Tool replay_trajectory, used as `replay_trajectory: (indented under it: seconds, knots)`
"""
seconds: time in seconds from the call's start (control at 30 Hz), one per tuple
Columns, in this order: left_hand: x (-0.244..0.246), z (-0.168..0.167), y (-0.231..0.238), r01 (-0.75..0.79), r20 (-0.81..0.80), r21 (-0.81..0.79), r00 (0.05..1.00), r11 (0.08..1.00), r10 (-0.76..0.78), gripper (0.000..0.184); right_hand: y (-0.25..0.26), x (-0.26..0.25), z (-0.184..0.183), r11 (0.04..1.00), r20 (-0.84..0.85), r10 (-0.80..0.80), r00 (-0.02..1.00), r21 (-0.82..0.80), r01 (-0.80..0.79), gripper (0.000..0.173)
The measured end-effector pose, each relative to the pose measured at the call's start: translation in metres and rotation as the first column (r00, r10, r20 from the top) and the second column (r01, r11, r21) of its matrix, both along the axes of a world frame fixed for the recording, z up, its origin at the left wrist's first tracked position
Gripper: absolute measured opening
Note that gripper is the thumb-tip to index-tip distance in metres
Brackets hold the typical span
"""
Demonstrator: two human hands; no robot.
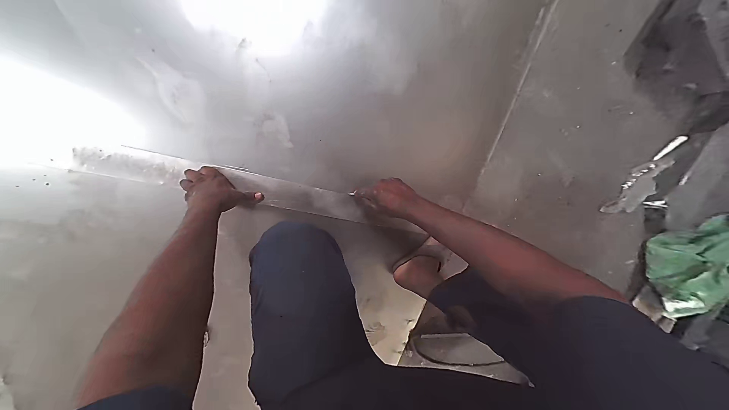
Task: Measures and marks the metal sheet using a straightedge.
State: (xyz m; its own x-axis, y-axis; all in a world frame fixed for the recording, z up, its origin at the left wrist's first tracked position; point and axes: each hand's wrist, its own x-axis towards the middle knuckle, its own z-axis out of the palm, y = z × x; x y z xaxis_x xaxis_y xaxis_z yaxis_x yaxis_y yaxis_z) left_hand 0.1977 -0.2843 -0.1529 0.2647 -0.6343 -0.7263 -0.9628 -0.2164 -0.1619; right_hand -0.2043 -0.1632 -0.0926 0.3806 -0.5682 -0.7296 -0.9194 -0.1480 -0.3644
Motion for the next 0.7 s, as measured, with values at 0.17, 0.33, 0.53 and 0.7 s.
replay_trajectory:
  seconds: [0.17, 0.33, 0.53, 0.7]
  knots:
    - [0.005, -0.008, -0.003, 0.038, 0.016, 0.013, 0.999, 0.999, -0.038, 0.142, 0.016, -0.039, 0.007, 1.0, 0.006, 0.015, 1.0, 0.016, -0.015, 0.029]
    - [0.006, -0.01, -0.002, 0.053, -0.016, -0.001, 0.998, 0.999, -0.053, 0.14, 0.063, -0.12, 0.015, 0.998, -0.097, 0.012, 0.995, 0.069, -0.005, 0.03]
    - [0.045, -0.058, -0.002, 0.128, -0.015, -0.005, 0.992, 0.992, -0.128, 0.154, 0.123, -0.188, 0.002, 0.999, -0.08, -0.031, 0.996, -0.032, 0.029, 0.037]
    - [0.06, -0.074, 0.006, 0.175, 0.012, -0.051, 0.985, 0.983, -0.175, 0.148, 0.156, -0.237, 0.021, 0.992, -0.218, -0.082, 0.973, 0.073, 0.1, 0.034]
